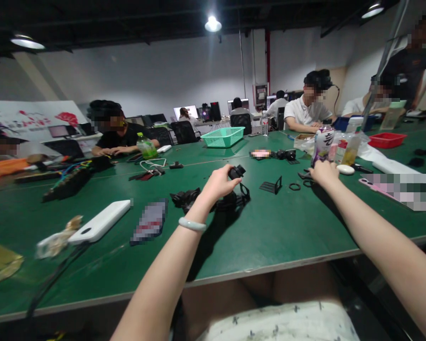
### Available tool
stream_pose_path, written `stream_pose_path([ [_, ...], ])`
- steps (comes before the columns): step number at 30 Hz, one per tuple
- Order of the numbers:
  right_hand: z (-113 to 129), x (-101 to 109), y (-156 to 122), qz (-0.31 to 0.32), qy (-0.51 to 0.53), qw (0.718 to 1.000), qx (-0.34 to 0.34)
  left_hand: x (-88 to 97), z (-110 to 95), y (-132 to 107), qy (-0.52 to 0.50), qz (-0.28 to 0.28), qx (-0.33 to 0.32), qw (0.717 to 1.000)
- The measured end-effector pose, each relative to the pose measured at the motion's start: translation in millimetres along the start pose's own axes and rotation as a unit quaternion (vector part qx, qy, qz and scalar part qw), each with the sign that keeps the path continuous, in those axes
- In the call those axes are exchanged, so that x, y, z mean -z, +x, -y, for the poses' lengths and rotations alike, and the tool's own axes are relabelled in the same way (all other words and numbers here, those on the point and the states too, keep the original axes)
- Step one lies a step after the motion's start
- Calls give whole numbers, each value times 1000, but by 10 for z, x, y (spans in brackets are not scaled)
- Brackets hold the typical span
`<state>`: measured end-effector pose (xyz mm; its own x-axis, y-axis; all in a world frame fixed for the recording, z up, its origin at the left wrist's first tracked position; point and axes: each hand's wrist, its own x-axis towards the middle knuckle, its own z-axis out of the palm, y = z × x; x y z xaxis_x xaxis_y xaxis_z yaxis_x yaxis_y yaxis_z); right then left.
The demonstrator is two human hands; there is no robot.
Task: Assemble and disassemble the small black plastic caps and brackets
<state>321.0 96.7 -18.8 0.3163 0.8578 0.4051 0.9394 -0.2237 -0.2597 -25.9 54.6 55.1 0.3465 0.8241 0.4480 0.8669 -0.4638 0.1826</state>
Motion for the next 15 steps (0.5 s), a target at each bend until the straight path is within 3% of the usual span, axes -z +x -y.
stream_pose_path([
  [2,186,38,-43,-68,33,995,68,-98,-155,-57,2,0,-30,1000],
  [5,492,41,-160,-66,141,966,208,-261,-300,-164,23,-20,-52,998],
  [7,647,1,-257,-48,181,947,262,-345,-347,-222,37,-19,-64,997],
  [15,752,-230,-408,65,176,949,255,-392,-377,-271,56,-31,-94,993],
])
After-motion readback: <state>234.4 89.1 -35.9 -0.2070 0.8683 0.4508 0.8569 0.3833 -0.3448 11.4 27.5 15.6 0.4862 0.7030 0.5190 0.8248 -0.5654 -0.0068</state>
